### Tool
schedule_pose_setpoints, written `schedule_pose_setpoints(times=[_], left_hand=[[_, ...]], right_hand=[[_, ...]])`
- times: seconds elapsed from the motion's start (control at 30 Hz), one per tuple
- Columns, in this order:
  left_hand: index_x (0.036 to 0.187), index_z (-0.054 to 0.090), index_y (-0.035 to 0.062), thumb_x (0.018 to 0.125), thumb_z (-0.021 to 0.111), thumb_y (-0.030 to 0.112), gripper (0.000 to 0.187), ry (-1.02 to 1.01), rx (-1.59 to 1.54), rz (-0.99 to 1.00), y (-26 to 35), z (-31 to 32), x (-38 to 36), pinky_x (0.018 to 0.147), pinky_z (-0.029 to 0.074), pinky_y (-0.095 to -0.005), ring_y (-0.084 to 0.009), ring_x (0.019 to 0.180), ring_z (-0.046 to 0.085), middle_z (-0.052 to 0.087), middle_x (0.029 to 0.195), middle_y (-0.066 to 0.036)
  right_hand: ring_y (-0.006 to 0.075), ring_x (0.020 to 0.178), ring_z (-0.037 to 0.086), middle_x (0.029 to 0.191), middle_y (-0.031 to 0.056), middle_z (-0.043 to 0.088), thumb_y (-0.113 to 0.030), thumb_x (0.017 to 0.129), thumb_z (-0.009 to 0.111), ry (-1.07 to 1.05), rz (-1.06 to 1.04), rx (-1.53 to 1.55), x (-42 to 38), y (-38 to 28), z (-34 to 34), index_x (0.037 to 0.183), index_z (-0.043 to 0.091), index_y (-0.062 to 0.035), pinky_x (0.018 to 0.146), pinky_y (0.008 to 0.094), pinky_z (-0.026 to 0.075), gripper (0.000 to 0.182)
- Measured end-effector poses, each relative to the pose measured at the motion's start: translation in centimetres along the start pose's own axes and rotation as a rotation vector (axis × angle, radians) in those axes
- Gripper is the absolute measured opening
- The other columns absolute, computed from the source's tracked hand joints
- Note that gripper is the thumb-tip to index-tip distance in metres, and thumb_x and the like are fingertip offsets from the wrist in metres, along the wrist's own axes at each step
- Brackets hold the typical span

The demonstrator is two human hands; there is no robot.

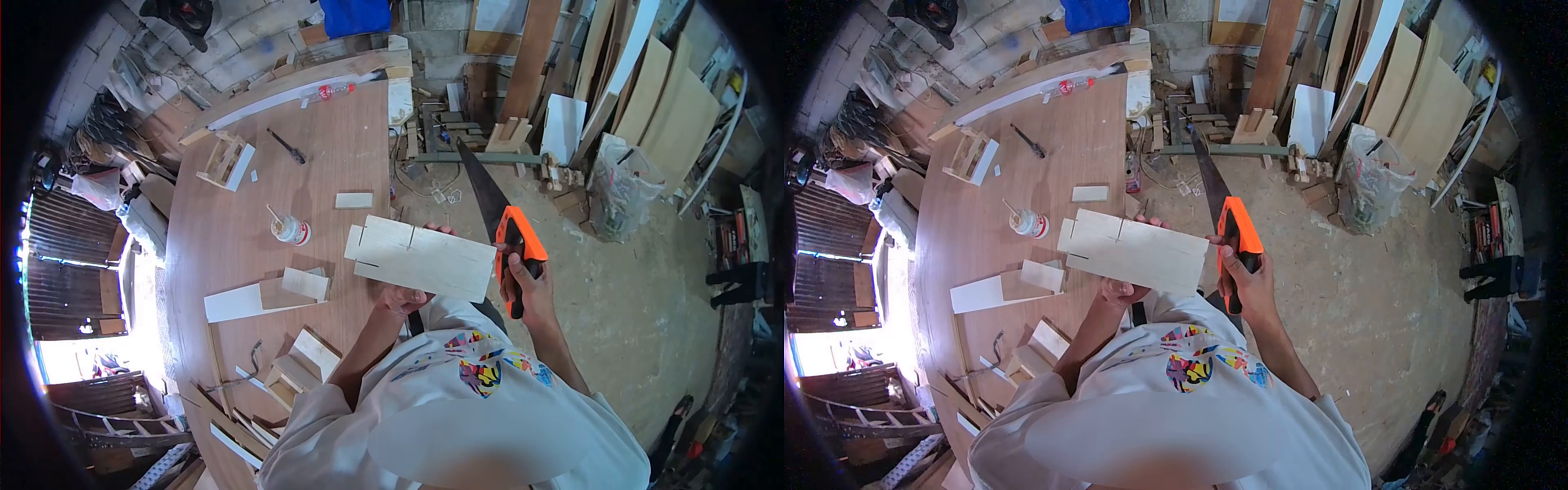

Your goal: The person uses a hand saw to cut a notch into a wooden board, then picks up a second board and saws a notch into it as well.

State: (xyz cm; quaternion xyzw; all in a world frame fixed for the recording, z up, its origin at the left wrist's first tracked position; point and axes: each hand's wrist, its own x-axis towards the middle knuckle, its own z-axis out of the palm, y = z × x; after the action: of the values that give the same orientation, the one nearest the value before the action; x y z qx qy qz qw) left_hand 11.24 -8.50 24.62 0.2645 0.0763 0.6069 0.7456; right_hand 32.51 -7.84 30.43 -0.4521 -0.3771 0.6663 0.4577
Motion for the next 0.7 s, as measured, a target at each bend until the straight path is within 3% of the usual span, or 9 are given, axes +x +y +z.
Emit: schedule_pose_setpoints(times=[0.13, 0.33, 0.47, 0.53, 0.57, 0.6, 0.67, 0.7], left_hand=[[0.139, 0.032, 0.0182, 0.05, 0.088, 0.013, 0.106, -0.031, 0.016, 0.021, 0.0, -0.1, 0.2, 0.115, 0.02, -0.046, -0.0266, 0.139, 0.025, 0.035, 0.14, -0.004], [0.141, 0.032, 0.0149, 0.051, 0.088, 0.011, 0.106, 0.009, 0.11, -0.05, 1.2, -1.1, 0.5, 0.113, 0.026, -0.049, -0.0288, 0.136, 0.032, 0.038, 0.141, -0.005], [0.14, 0.034, 0.009, 0.055, 0.088, 0.01, 0.101, 0.103, 0.343, -0.029, 3.4, -1.5, 0.2, 0.11, 0.031, -0.0513, -0.029, 0.133, 0.037, 0.043, 0.138, -0.006], [0.135, 0.041, 0.0044, 0.056, 0.089, 0.014, 0.093, 0.304, 0.584, -0.281, 4.8, -2.2, -0.1, 0.105, 0.037, -0.045, -0.0247, 0.127, 0.043, 0.048, 0.13, -0.012], [0.125, 0.052, 0.0014, 0.052, 0.09, 0.021, 0.084, 0.304, 0.824, -0.266, 5.3, -2.8, 0.5, 0.103, 0.037, -0.0438, -0.0251, 0.122, 0.045, 0.049, 0.126, -0.013], [0.125, 0.052, 0.0014, 0.052, 0.09, 0.021, 0.084, 0.309, 0.82, -0.266, 5.4, -3.4, 0.6, 0.103, 0.037, -0.0438, -0.0251, 0.122, 0.045, 0.049, 0.126, -0.013], [0.12, 0.057, 0.0006, 0.05, 0.089, 0.023, 0.079, 0.261, 1.81, -0.094, 5.6, -4.5, 0.5, 0.103, 0.035, -0.0421, -0.0274, 0.119, 0.044, 0.05, 0.123, -0.012], [0.123, 0.057, 0.0036, 0.05, 0.087, 0.023, 0.082, 0.201, 1.925, -0.174, 5.8, -5.4, 0.4, 0.105, 0.033, -0.0419, -0.03, 0.119, 0.042, 0.05, 0.119, -0.012]], right_hand=[[0.0058, 0.04, 0.042, 0.11, 0.0151, 0.064, -0.025, 0.091, 0.063, 0.03, -0.022, -0.006, 0.1, -0.3, 0.3, 0.095, 0.054, 0.0008, 0.04, 0.0237, 0.041, 0.028], [0.0051, 0.042, 0.046, 0.106, 0.0129, 0.066, -0.024, 0.091, 0.064, 0.065, -0.025, -0.127, 0.8, -0.2, 0.5, 0.098, 0.053, 0.0008, 0.039, 0.0222, 0.041, 0.028], [0.0045, 0.042, 0.047, 0.105, 0.0118, 0.067, -0.024, 0.091, 0.064, 0.083, -0.011, -0.159, 1.1, 1.0, 0.3, 0.096, 0.053, 0.0002, 0.039, 0.0218, 0.042, 0.028], [0.0042, 0.041, 0.046, 0.102, 0.0117, 0.067, -0.023, 0.091, 0.064, 0.107, 0.007, -0.161, 1.1, 1.4, 0.0, 0.095, 0.053, -0.0007, 0.039, 0.0217, 0.042, 0.025], [0.0042, 0.041, 0.046, 0.102, 0.0117, 0.067, -0.023, 0.091, 0.064, 0.106, 0.011, -0.164, 1.2, 1.7, -0.3, 0.095, 0.053, -0.0007, 0.039, 0.0217, 0.042, 0.025], [0.0044, 0.041, 0.046, 0.101, 0.012, 0.068, -0.022, 0.09, 0.065, 0.115, 0.045, -0.172, 1.3, 2.0, -0.6, 0.094, 0.053, -0.0009, 0.039, 0.0217, 0.041, 0.025], [0.0047, 0.041, 0.046, 0.099, 0.0123, 0.068, -0.022, 0.09, 0.065, 0.125, 0.086, -0.184, 1.5, 2.6, -1.3, 0.093, 0.053, -0.0012, 0.039, 0.0218, 0.041, 0.024], [0.0049, 0.041, 0.046, 0.097, 0.0128, 0.068, -0.02, 0.09, 0.065, 0.105, 0.094, -0.186, 1.5, 3.0, -1.7, 0.092, 0.053, -0.0014, 0.038, 0.0218, 0.041, 0.022]])
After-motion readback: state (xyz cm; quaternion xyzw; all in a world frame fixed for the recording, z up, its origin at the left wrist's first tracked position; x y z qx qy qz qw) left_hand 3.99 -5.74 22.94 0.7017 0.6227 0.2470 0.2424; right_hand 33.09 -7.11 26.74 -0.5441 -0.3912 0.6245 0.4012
